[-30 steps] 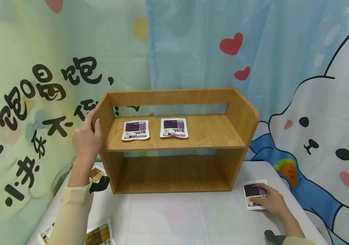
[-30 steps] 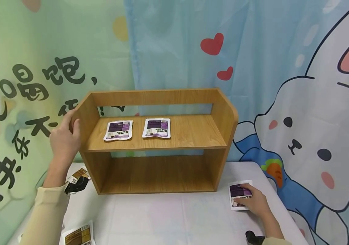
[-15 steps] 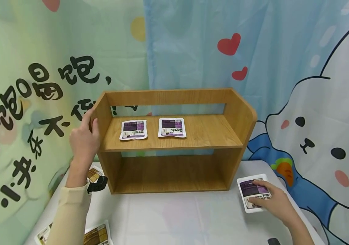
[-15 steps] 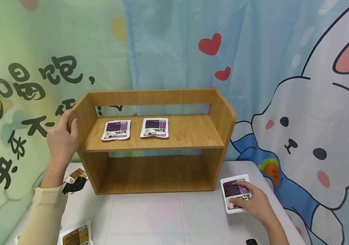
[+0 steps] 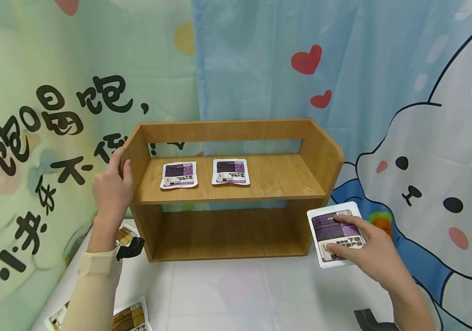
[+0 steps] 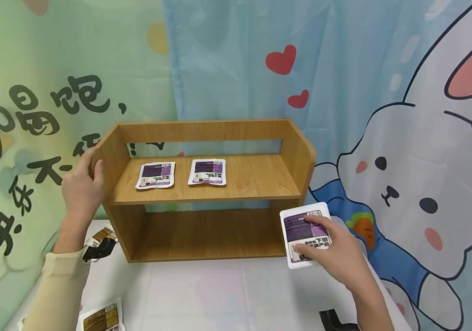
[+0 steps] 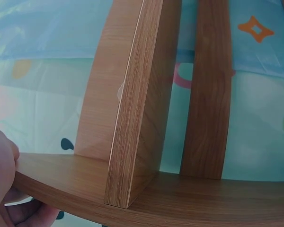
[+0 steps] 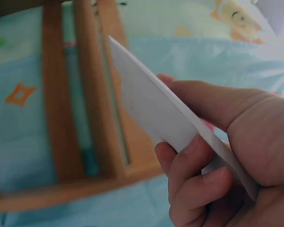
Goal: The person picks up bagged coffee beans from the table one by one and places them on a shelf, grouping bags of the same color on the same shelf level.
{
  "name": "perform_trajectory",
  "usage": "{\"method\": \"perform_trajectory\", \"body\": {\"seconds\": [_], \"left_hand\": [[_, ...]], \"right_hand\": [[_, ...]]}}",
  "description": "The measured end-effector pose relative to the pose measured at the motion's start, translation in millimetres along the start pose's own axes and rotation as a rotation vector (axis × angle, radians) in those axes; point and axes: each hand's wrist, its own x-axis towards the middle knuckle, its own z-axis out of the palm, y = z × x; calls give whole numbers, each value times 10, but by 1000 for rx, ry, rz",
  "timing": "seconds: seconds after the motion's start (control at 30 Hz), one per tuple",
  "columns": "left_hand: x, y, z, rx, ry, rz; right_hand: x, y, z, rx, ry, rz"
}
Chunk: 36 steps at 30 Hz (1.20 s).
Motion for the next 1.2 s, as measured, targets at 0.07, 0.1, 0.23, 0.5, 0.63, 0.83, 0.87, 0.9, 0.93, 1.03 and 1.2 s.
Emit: {"method": "perform_trajectory", "body": {"seconds": [0.07,0.1,0.23,0.5,0.63,0.83,0.87,0.9,0.93,1.03,1.2], "left_hand": [[4,14,0,-2,0,1],[5,19,-1,-3,2,1],[-5,25,0,0,0,0],[-9,20,5,4,-2,-5],[-9,29,1,7,-7,-14],[-10,34,-6,12,-14,-22],[-11,36,-7,12,-15,-23],[-13,37,-7,13,-16,-26],[-13,35,-5,14,-17,-28],[-13,27,7,12,-16,-28],[6,18,10,5,-9,-15]], "right_hand": [[31,-135,-14,20,20,-37],[55,-194,-18,28,26,-53],[174,-382,-33,52,43,-109],[610,-716,-14,153,43,-155],[873,-843,51,198,16,-149],[1229,-935,168,189,-5,-125],[1282,-941,184,188,-13,-117],[1333,-945,198,192,-22,-107],[1383,-945,210,190,-29,-98],[1520,-939,245,190,-44,-67],[1696,-897,316,191,-59,-41]]}}
